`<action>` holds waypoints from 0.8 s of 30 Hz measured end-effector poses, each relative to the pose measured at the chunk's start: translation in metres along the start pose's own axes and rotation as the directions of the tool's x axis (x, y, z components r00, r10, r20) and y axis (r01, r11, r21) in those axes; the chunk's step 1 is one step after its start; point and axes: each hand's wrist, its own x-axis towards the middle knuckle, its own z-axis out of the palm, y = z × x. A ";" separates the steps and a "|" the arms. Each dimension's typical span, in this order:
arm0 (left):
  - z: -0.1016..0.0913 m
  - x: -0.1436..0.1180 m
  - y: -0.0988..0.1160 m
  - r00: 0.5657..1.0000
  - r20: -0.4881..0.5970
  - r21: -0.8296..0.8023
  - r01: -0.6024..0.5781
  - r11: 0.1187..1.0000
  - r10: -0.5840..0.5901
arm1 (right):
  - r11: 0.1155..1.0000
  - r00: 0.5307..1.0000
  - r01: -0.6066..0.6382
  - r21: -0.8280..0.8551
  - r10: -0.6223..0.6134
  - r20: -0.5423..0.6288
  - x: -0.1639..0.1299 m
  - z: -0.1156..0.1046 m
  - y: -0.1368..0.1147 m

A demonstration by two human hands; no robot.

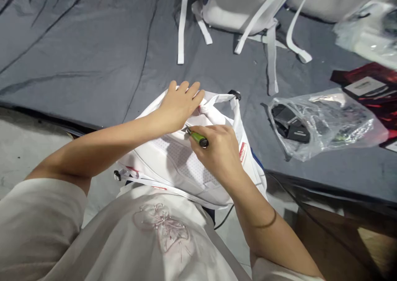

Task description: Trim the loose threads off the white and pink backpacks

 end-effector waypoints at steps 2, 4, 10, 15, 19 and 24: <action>-0.003 -0.004 0.000 1.000 -0.007 0.013 -0.011 1.000 0.012 | 0.999 0.999 -0.024 -0.032 0.024 0.023 0.000 -0.003 -0.008; -0.005 -0.007 -0.001 1.000 -0.025 0.033 -0.014 0.999 0.015 | 1.000 0.998 -0.009 -0.001 0.009 0.066 0.000 -0.007 -0.016; -0.006 -0.001 -0.009 0.996 -0.057 0.143 -0.055 0.988 0.064 | 0.996 0.993 -0.085 -0.034 0.088 0.084 0.005 -0.010 -0.019; -0.021 -0.009 0.003 0.999 -0.020 0.271 -0.039 0.962 0.046 | 0.997 0.997 -0.068 0.049 0.069 -0.021 -0.006 -0.005 -0.021; -0.031 -0.018 0.010 0.999 -0.044 0.301 -0.005 0.954 0.019 | 0.970 0.956 0.060 0.237 0.013 -0.294 -0.028 -0.019 -0.008; -0.039 -0.027 0.017 0.997 -0.078 0.287 0.026 0.958 -0.004 | 0.967 0.655 0.045 0.250 0.160 -0.739 -0.085 -0.075 0.058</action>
